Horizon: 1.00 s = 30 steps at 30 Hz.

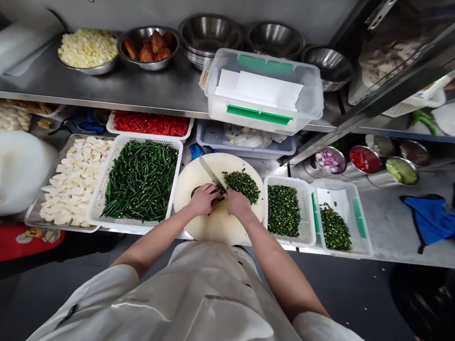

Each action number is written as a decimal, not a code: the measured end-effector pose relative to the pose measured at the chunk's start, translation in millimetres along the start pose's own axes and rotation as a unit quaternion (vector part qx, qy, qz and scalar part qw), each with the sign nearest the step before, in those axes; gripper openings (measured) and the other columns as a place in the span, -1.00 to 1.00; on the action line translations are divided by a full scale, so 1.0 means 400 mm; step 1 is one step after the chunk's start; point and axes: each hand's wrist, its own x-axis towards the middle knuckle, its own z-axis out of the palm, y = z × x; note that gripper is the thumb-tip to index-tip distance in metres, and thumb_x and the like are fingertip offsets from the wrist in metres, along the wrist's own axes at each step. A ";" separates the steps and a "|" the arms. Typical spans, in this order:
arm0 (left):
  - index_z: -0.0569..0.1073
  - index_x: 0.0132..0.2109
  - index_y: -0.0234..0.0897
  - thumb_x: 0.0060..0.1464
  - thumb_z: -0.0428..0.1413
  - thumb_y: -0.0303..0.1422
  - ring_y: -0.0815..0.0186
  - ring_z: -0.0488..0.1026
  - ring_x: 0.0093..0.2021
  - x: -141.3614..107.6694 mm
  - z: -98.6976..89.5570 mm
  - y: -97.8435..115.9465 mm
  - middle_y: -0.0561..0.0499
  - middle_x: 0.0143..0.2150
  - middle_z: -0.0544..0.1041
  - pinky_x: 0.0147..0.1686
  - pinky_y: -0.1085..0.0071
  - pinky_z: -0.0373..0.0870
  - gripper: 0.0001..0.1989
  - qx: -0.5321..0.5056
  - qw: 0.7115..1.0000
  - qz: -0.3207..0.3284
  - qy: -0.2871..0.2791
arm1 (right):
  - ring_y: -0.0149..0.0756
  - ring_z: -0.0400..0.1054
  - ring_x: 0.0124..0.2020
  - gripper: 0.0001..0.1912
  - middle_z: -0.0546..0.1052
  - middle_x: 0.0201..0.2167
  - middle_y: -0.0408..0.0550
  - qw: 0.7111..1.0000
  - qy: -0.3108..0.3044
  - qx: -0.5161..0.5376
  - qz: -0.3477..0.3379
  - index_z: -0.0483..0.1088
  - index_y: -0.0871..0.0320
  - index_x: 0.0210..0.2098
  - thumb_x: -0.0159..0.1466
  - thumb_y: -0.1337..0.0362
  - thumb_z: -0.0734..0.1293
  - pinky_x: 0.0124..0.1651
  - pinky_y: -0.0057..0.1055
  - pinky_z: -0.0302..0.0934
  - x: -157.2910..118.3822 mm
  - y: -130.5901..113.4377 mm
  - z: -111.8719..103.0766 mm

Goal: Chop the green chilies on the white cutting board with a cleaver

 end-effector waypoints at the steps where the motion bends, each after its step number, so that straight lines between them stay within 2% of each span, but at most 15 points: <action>1: 0.62 0.07 -0.09 0.29 0.17 -0.20 0.01 0.38 0.14 -0.001 -0.001 -0.002 -0.15 0.08 0.50 0.15 0.05 0.36 -0.72 -0.001 1.000 0.001 -0.003 | -0.05 0.56 0.08 -0.63 0.64 0.06 0.18 1.000 -0.001 0.002 -0.005 0.45 0.13 0.21 0.57 0.18 0.14 0.07 -0.31 0.31 -0.001 0.002 0.001; 8: 0.62 0.05 -0.12 0.32 0.15 -0.19 0.00 0.37 0.13 -0.003 -0.010 -0.007 -0.17 0.06 0.49 0.14 0.05 0.39 -0.73 0.013 0.999 0.025 -0.017 | -0.06 0.54 0.10 -0.61 0.64 0.08 0.19 1.000 0.004 0.014 0.018 0.45 0.15 0.23 0.56 0.17 0.14 0.06 -0.33 0.30 -0.002 -0.011 0.016; 13: 0.62 0.01 -0.12 0.30 0.17 -0.20 0.02 0.36 0.12 -0.013 -0.018 -0.023 -0.15 0.07 0.47 0.16 0.08 0.39 -0.77 -0.002 0.999 0.033 -0.006 | -0.05 0.55 0.09 -0.62 0.65 0.06 0.17 1.000 0.005 0.012 0.010 0.48 0.11 0.19 0.55 0.16 0.16 0.03 -0.32 0.31 -0.001 -0.033 0.013; 19: 0.61 0.11 -0.08 0.31 0.17 -0.19 0.01 0.36 0.15 -0.023 -0.025 -0.033 -0.16 0.09 0.47 0.21 0.06 0.35 -0.70 -0.007 0.999 0.031 -0.020 | -0.05 0.54 0.10 -0.61 0.64 0.08 0.20 1.000 0.002 0.023 0.014 0.50 0.15 0.18 0.55 0.18 0.15 0.06 -0.33 0.31 0.003 -0.057 0.008; 25: 0.60 0.10 -0.09 0.30 0.18 -0.19 0.01 0.34 0.18 -0.040 -0.032 -0.025 -0.15 0.09 0.49 0.17 0.06 0.32 -0.71 0.004 1.000 0.015 -0.005 | -0.06 0.55 0.10 -0.61 0.64 0.08 0.20 1.000 0.003 0.015 0.026 0.47 0.16 0.20 0.56 0.17 0.15 0.06 -0.33 0.32 -0.004 -0.067 0.019; 30: 0.58 0.13 -0.09 0.30 0.18 -0.18 0.02 0.34 0.20 -0.054 -0.036 -0.025 -0.13 0.13 0.48 0.18 0.06 0.31 -0.69 0.009 1.000 0.020 0.009 | -0.06 0.55 0.11 -0.61 0.65 0.07 0.16 1.000 0.005 0.022 0.005 0.49 0.13 0.18 0.56 0.17 0.14 0.05 -0.34 0.32 -0.008 -0.068 0.025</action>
